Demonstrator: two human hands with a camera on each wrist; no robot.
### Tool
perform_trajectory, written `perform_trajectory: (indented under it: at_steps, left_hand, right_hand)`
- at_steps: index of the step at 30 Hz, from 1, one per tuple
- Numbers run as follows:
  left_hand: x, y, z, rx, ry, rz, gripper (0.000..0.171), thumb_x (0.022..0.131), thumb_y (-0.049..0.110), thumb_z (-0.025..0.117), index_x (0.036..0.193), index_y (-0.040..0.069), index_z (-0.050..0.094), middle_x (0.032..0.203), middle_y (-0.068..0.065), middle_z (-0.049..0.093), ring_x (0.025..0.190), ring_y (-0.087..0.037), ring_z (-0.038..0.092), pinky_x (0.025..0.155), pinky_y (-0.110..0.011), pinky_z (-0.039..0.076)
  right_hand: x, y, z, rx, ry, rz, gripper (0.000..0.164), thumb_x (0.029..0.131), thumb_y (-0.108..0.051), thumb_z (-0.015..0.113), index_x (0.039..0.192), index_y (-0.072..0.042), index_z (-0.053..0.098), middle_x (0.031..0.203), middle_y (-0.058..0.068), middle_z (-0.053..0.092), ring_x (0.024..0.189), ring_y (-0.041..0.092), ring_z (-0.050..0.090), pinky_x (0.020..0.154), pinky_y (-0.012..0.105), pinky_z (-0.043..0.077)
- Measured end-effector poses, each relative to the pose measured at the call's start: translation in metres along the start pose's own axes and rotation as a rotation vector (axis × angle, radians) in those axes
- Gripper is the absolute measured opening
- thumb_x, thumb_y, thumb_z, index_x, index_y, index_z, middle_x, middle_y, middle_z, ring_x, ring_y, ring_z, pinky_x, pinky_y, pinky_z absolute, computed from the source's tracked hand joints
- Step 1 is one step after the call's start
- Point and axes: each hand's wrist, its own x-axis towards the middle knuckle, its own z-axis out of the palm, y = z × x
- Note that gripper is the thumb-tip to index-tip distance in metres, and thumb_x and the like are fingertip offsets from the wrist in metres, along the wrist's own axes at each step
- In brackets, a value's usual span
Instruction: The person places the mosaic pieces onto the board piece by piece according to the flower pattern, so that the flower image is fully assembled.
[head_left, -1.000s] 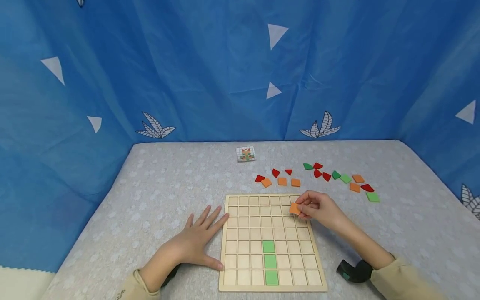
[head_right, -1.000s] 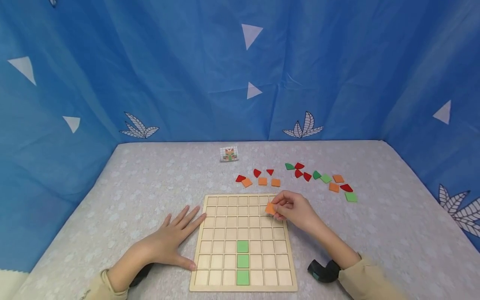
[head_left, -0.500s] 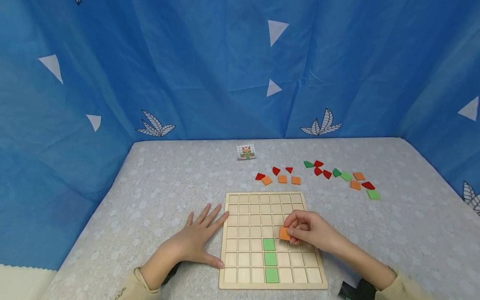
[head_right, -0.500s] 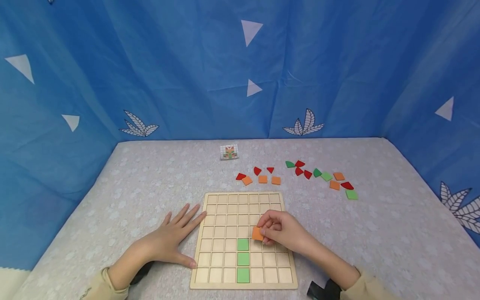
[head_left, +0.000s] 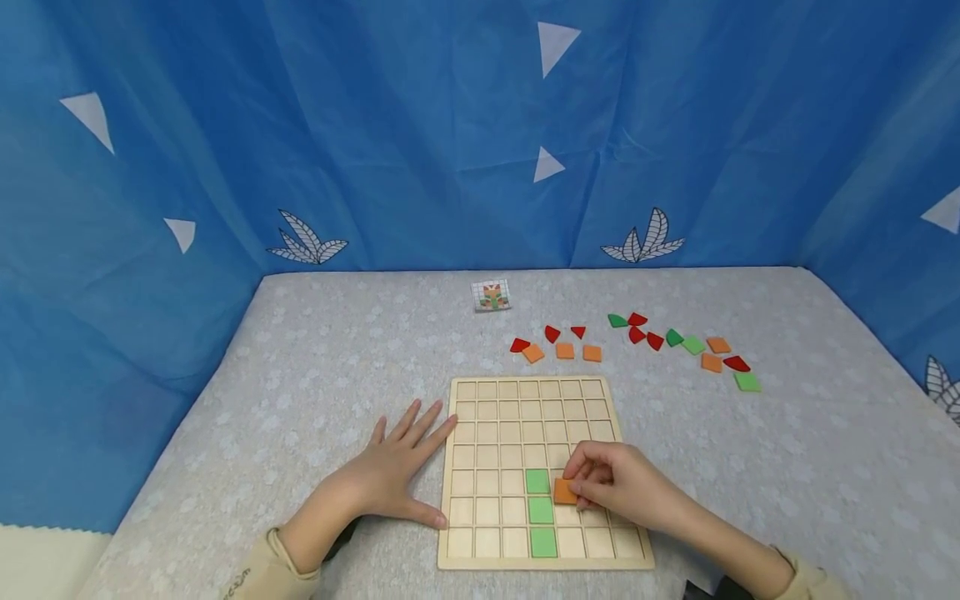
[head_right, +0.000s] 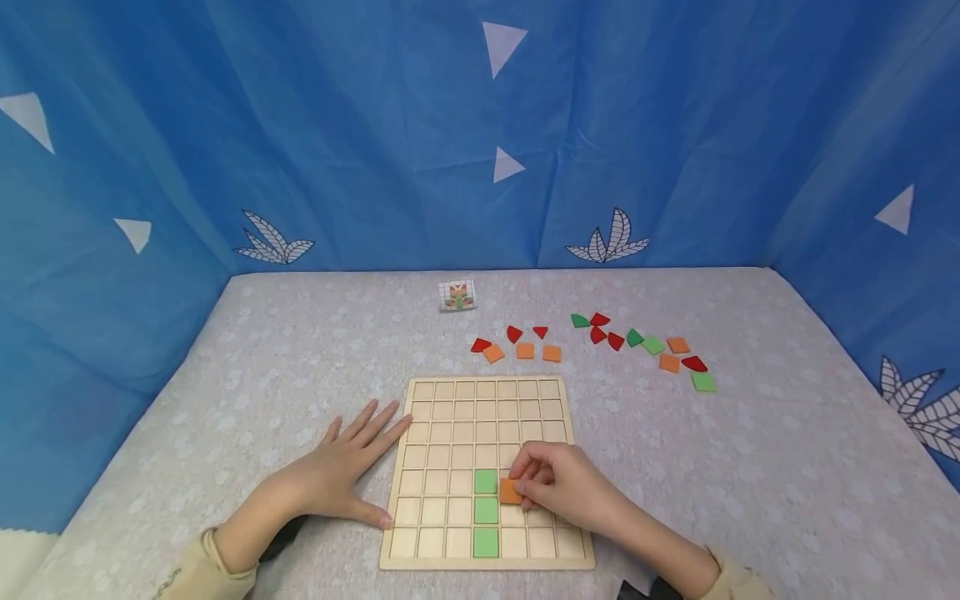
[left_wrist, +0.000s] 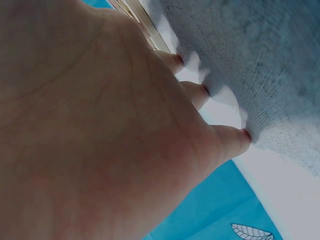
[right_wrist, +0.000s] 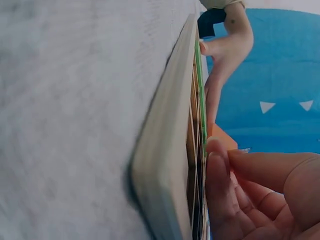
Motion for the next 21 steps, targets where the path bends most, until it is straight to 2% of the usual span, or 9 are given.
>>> perform_trajectory:
  at_steps: [13,21]
  left_hand:
    - [-0.0003,-0.0002,-0.0005,0.005,0.009,0.007,0.119,0.061,0.075,0.064,0.152,0.018,0.012,0.155,-0.010,0.000,0.138,-0.036,-0.006,0.096,-0.070,0.002]
    - [0.0008,-0.0009,0.0001,0.002,0.014,0.007,0.119,0.061,0.074,0.065,0.152,0.018,0.012,0.155,-0.010,0.000,0.138,-0.036,-0.006,0.097,-0.070,0.002]
  right_hand:
    - [-0.0005,0.0015,0.0054,-0.255,0.054,-0.109,0.017,0.081,-0.003,0.072,0.081,-0.018,0.064,0.072,-0.011,0.060,0.060,0.005,0.055,0.051,0.024,0.048]
    - [-0.0009,0.0022,0.0057,-0.309,0.047,-0.159,0.021,0.080,-0.004,0.073,0.080,-0.022,0.063,0.074,-0.015,0.056,0.062,0.002,0.053,0.052,0.022,0.047]
